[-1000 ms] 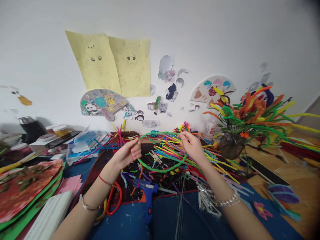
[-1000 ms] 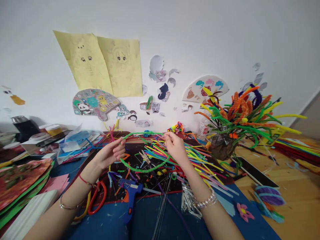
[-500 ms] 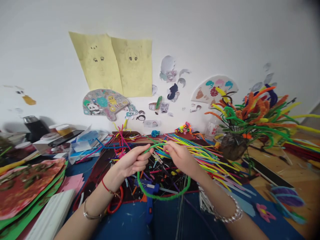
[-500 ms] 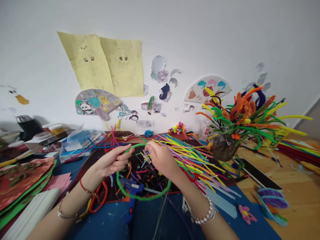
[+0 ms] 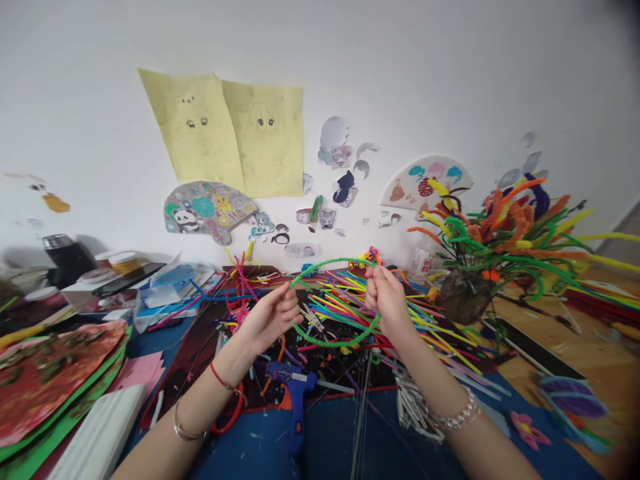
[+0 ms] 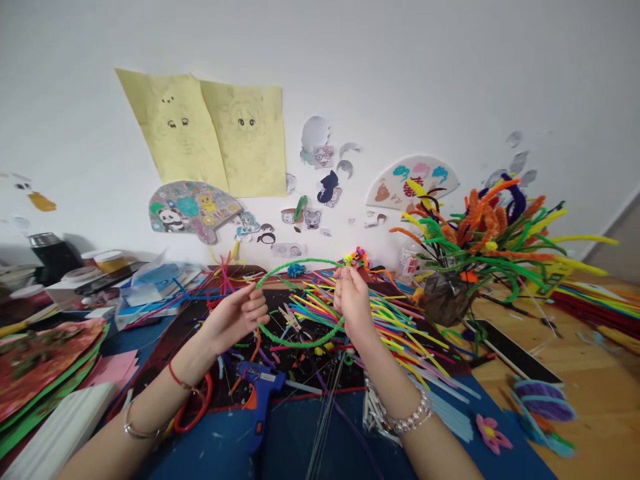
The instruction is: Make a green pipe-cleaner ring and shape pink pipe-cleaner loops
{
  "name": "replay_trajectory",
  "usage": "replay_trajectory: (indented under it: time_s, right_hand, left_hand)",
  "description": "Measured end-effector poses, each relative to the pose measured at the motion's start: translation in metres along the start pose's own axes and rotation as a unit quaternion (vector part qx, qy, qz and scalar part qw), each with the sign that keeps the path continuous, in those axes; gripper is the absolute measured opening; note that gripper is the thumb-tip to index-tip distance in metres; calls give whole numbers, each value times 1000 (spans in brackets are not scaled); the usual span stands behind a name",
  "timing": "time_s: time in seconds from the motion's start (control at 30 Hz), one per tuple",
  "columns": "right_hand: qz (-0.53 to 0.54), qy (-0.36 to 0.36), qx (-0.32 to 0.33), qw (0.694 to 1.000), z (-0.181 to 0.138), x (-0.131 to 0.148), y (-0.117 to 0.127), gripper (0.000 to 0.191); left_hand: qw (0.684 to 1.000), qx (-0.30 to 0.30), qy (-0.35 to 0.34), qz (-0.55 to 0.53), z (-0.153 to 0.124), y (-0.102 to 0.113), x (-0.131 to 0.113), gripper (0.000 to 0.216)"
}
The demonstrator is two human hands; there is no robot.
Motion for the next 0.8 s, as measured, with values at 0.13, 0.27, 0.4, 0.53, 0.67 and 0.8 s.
replay_trajectory:
  time_s: [0.13,0.27,0.4,0.53,0.67,0.8]
  right_hand:
    - [-8,-4,5,1000,2,6,7,40]
    - [-67,-2,52,996,0,12,6,37]
    - [-152,44,69,985,-12,23,-7,34]
    - [-299,154,164,927,-32,34,-37,26]
    - [-333,143,104,926,-25,31,-26,29]
    - [-338,119,44,932,-6,29,6,29]
  left_hand:
    - [997,-43,-65,11,-5,13,-25,30]
    - [997,-49,-35,40,-10,14,-30,27]
    - [997,-23,28,62,-11,-3,-12,25]
    - [994,13,79,74,-17,-19,0,23]
    - [995,24,65,75,-20,-17,-4,21]
    - [994,30,48,97,-11,-1,-8,24]
Point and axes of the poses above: each hand's wrist, its own z-axis towards the middle knuckle, its own y-axis out of the back of the hand, x = y × z, the point moved 5 cm from there along z, towards the middle knuckle, and after that the axes turned 2 degrees about x, right-handed, at the moved point
